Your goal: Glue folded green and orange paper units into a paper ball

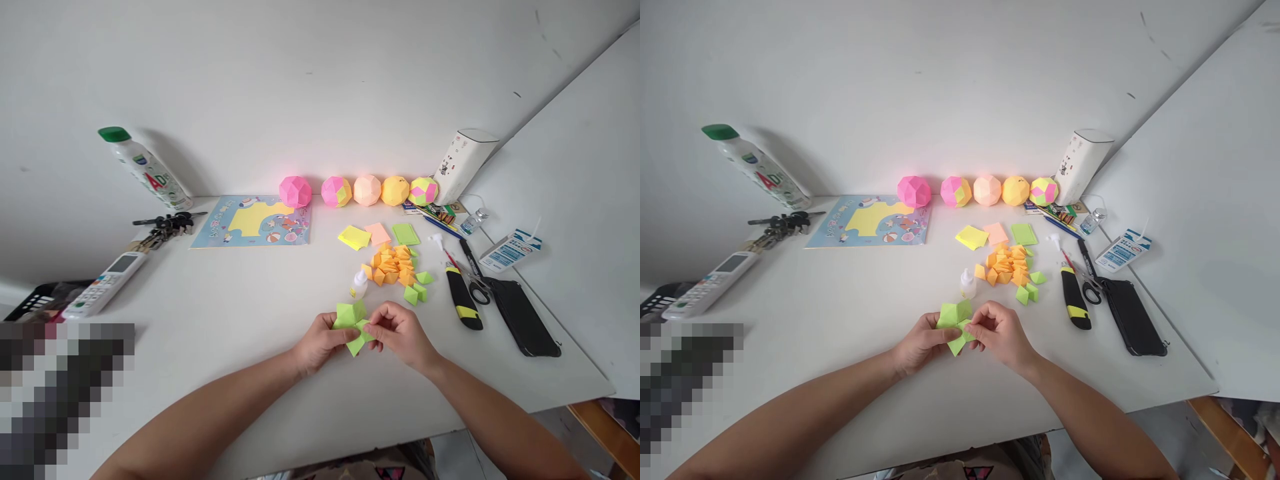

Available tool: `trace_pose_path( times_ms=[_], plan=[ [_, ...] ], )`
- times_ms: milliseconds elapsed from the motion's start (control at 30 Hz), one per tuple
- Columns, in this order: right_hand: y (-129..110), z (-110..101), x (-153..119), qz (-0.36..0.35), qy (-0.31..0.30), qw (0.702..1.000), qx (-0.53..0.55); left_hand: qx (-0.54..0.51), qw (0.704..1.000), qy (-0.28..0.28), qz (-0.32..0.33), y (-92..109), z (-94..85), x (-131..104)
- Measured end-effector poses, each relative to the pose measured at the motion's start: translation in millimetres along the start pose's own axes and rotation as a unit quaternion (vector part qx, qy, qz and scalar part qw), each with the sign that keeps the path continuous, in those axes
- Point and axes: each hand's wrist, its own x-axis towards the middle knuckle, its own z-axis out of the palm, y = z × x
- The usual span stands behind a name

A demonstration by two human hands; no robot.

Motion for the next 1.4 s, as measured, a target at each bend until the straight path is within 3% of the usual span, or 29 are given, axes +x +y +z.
trace_pose_path(
  times_ms=[533,1100,1400],
  plan=[
    [-7,1,-1,0.025,-0.002,1.000,0.009,0.007,1.000,0.012,-0.009,-2,-1.8,1],
    [2,3,1,0.011,0.019,1.000,0.020,-0.021,1.000,0.007,0.016,-4,-0.6,2],
    [4,6,1,0.025,0.020,0.999,0.036,-0.017,0.999,0.038,0.023,-9,-1.8,2]
  ],
)
